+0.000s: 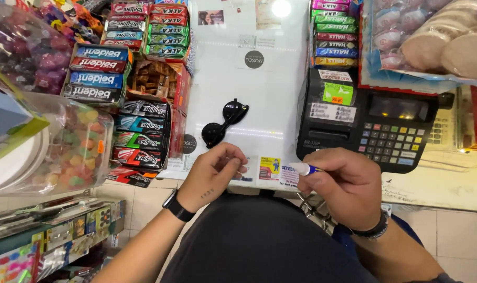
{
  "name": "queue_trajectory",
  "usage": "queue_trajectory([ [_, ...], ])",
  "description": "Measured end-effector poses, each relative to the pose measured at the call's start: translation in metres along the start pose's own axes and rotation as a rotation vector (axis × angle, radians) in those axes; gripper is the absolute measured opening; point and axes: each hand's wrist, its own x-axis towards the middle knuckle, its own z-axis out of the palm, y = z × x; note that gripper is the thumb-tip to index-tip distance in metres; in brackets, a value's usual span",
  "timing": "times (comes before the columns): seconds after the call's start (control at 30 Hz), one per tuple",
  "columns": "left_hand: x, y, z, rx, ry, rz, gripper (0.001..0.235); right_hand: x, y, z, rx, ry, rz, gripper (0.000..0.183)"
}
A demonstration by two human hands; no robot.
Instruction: Repairing a pair of sunglasses by fixing the hinge using a small tool at a checkout counter.
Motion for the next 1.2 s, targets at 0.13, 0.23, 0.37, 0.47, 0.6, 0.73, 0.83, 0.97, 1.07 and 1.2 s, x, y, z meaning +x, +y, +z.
queue_trajectory([
  [0.13,-0.007,0.02,-0.001,-0.19,-0.07,-0.044,0.02,0.002,0.003,-0.001,0.002,-0.031,-0.009,0.006],
  [0.23,-0.01,0.025,0.0,-0.21,-0.074,-0.022,0.02,0.003,0.004,0.0,-0.011,-0.048,-0.004,0.007],
  [0.37,-0.013,0.022,0.002,-0.238,-0.05,-0.007,0.021,0.004,0.005,-0.001,-0.031,-0.057,0.003,0.007],
  [0.47,-0.013,0.018,0.003,-0.367,-0.041,-0.054,0.019,0.003,0.006,-0.002,0.021,-0.071,0.009,0.008],
  [0.6,-0.014,0.021,0.002,-0.458,-0.046,-0.109,0.018,0.004,0.006,-0.002,0.005,-0.065,0.015,0.007],
  [0.73,-0.015,0.024,0.001,-0.508,-0.059,-0.137,0.016,0.004,0.006,-0.004,-0.03,-0.073,0.019,0.008],
  [0.83,-0.016,0.027,0.0,-0.515,-0.054,-0.118,0.015,0.004,0.006,-0.002,0.005,-0.068,0.025,0.007],
  [0.97,-0.017,0.022,0.001,-0.531,-0.056,-0.092,0.014,0.004,0.004,0.002,0.011,-0.057,0.035,0.007],
  [1.07,-0.018,0.022,0.0,-0.566,-0.044,-0.043,0.014,0.006,0.001,0.005,0.015,-0.054,0.051,0.009],
  [1.2,-0.021,0.03,-0.004,-0.582,-0.015,0.024,0.015,0.004,-0.001,0.005,0.015,-0.048,0.062,0.007],
])
